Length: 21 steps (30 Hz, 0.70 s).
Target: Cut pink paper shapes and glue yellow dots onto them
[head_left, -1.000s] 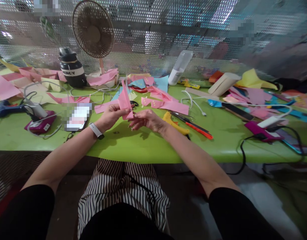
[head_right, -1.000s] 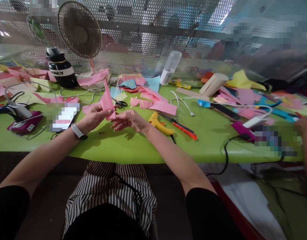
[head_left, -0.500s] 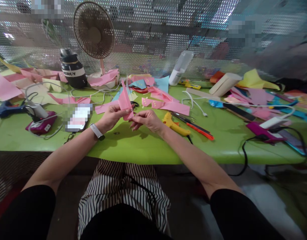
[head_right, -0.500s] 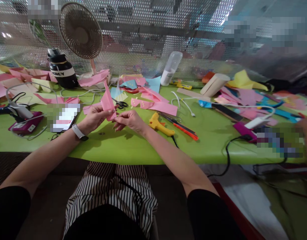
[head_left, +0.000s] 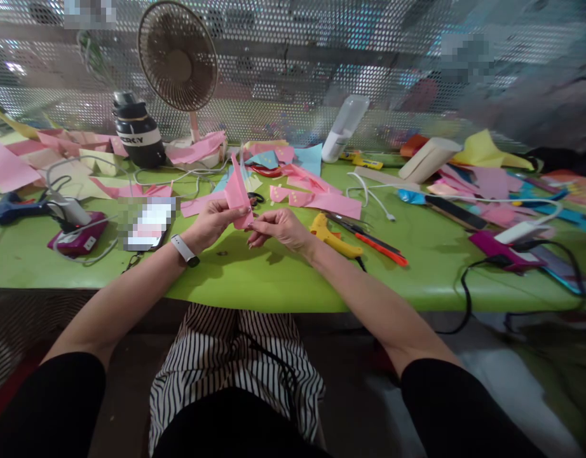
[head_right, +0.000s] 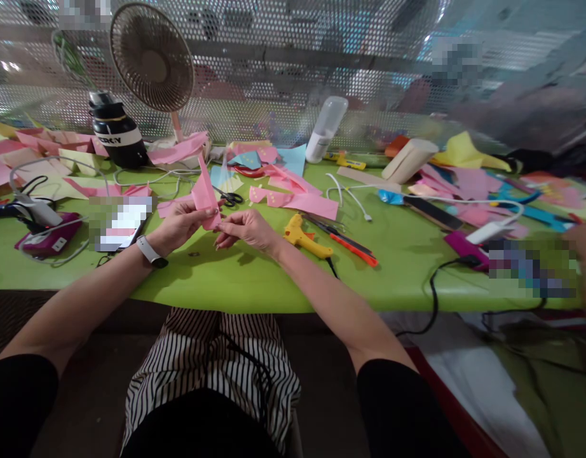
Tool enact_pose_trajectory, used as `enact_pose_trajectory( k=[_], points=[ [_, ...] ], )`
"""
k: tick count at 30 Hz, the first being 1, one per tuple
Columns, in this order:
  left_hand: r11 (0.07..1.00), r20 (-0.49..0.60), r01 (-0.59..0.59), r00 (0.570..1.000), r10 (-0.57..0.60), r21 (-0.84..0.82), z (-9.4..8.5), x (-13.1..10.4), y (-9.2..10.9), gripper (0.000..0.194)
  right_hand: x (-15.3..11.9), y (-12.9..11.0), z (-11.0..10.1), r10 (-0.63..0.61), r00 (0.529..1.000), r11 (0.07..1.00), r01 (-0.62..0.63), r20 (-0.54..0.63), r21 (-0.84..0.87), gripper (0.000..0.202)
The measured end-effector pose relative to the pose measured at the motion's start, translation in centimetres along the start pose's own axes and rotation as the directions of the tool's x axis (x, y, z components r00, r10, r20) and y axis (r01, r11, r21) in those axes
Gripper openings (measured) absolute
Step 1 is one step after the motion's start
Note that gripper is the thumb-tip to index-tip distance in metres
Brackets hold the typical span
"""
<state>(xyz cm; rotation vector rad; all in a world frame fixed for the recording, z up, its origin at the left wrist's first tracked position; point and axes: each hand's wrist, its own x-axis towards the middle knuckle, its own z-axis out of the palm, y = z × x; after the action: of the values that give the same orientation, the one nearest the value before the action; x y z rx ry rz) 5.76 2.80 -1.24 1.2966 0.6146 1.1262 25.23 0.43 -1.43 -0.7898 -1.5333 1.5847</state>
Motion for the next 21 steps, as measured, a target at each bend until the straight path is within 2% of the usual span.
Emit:
enact_pose_trajectory(
  k=[6,13,16,21],
  points=[
    [1.000,-0.006,0.016,1.000,-0.016,-0.017,0.01,0.02,0.23,0.025,-0.06,-0.14,0.08,-0.011,1.000,1.000,0.011,-0.009,0.000,0.032],
    [0.995,-0.024,0.071,0.997,-0.073,-0.076,0.24,-0.07,0.70,0.024,0.36,0.19,-0.72,-0.023,0.993,1.000,0.023,-0.114,0.001,0.039],
    [0.993,-0.028,0.061,0.998,-0.064,-0.097,0.36,-0.08,0.74,0.023,0.34,-0.03,-0.73,-0.015,0.988,1.000,0.017,-0.152,0.012,0.042],
    [0.994,-0.018,0.032,0.999,-0.034,-0.106,0.61,-0.09,0.84,0.021,0.24,-0.22,-0.15,0.002,0.990,1.000,-0.006,-0.143,-0.030,0.045]
  ],
)
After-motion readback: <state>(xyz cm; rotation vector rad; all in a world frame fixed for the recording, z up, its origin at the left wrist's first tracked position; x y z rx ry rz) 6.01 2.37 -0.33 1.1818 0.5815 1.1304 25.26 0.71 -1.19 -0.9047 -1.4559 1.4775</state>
